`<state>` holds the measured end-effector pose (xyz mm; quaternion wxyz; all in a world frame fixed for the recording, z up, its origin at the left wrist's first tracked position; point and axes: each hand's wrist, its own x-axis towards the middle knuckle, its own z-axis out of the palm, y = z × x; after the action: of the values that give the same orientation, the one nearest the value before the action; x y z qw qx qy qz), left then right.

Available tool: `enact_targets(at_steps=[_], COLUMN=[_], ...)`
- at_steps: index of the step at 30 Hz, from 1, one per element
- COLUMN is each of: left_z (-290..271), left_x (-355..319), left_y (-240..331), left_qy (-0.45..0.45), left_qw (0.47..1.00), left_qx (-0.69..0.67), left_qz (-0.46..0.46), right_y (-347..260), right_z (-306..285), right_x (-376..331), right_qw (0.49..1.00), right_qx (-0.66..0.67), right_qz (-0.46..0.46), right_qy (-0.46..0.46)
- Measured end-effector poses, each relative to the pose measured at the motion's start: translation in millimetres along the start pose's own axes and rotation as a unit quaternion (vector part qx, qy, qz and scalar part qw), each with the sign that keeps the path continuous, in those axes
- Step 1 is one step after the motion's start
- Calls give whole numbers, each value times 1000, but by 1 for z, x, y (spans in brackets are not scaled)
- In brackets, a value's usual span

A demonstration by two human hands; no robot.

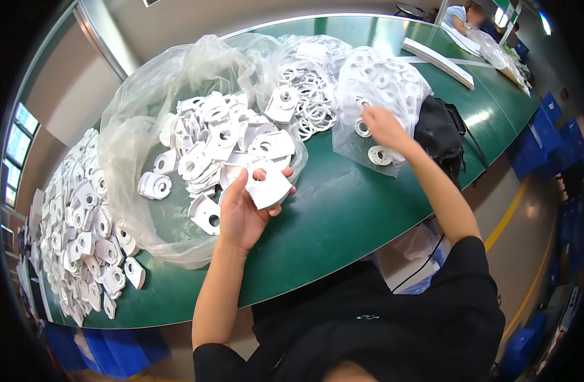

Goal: Inserting metal rings into white plastic circular components at a manufacturing workstation.

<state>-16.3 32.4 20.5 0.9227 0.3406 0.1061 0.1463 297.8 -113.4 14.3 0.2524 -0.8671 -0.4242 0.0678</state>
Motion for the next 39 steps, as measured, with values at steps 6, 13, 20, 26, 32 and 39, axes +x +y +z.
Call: enact_targets(at_steps=[6, 13, 20, 26, 32, 39], left_z=[-1, -2, -5, 0, -4, 0], left_x=[0, 0, 3, 5, 6, 3], left_y=[-5, -8, -18, -15, -14, -17], left_qy=[3, -25, 17, 30, 21, 28], left_qw=[1000, 999, 999, 998, 999, 999], left_qx=[8, 23, 20, 52, 44, 40], left_qz=[-7, -13, -26, -7, -2, -7], right_y=[87, 54, 69, 12, -50, -96], right_z=[-28, -38, -12, 1, -31, -3], right_x=[116, 142, 129, 63, -7, 19], right_qw=[963, 957, 957, 938, 950, 939], right_qx=[-262, -252, -288, -341, -312, 34], right_qz=[-1, 93, -34, -31, 6, -212], right_qy=[61, 114, 29, 51, 15, 268])
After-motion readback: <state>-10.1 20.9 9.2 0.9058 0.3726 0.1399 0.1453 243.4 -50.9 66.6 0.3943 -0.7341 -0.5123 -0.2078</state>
